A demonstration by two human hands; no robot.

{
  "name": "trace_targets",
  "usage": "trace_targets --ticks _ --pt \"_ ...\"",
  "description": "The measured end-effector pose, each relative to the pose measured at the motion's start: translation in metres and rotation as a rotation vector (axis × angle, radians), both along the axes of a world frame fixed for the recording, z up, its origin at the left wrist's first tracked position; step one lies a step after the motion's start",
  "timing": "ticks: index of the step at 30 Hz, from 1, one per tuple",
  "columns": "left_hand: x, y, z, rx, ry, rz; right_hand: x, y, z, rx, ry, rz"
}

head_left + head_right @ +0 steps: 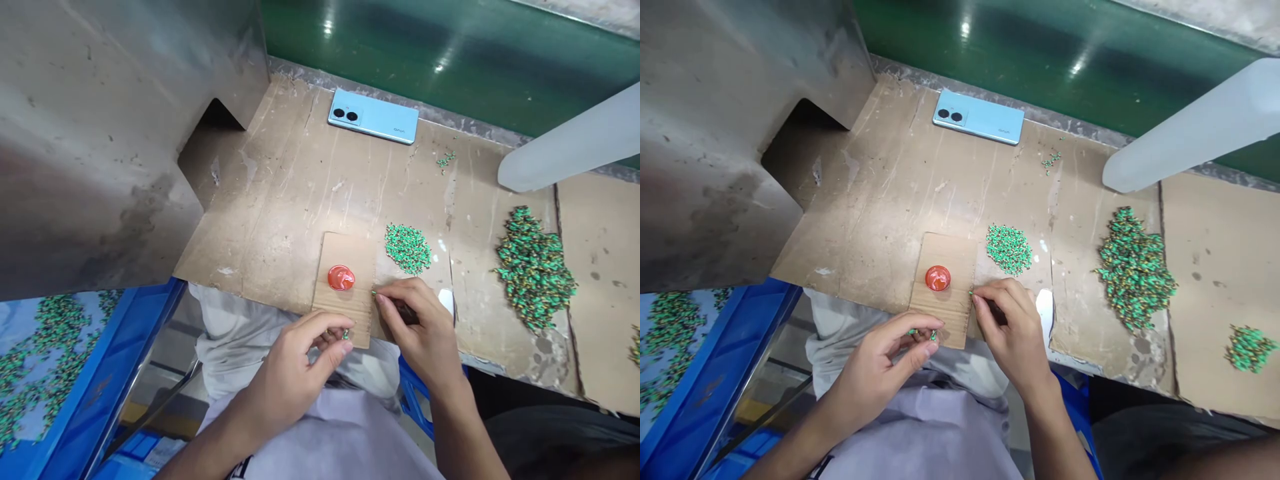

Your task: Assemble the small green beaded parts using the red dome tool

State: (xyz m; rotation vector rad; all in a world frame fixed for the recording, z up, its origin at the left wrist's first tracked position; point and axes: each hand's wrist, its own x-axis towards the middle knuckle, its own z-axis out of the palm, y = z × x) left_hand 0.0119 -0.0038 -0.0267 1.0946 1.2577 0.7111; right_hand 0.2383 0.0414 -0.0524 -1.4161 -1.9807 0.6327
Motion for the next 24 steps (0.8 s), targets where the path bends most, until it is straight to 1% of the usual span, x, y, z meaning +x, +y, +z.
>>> trace_targets --ticks 5,9,12,16,18,20,22,24 --pt "0.000 -0.001 -0.001 0.001 0.014 0.008 -0.001 0.000 -0.003 0.020 -0.002 -0.002" --pt "0.000 -0.004 -0.003 -0.032 -0.018 0.058 -0.001 0.001 -0.002 0.023 0.017 -0.012" --pt "-0.001 -0.005 -0.002 -0.081 -0.104 0.115 -0.001 0.001 0.001 0.022 0.048 -0.038" --pt "-0.003 0.000 0.004 -0.130 -0.311 0.220 -0.006 -0.009 0.011 0.015 0.151 -0.083" --pt "-0.004 0.002 0.007 -0.101 -0.405 0.254 -0.012 -0.018 0.020 -0.028 0.275 -0.058" --pt "-0.005 0.004 0.008 -0.052 -0.452 0.274 -0.020 -0.027 0.029 -0.106 0.404 0.020" --pt "-0.006 0.004 0.010 -0.018 -0.456 0.282 -0.028 -0.034 0.037 -0.190 0.482 0.104" --pt "-0.006 0.004 0.011 -0.022 -0.436 0.287 -0.035 -0.037 0.041 -0.259 0.529 0.139"
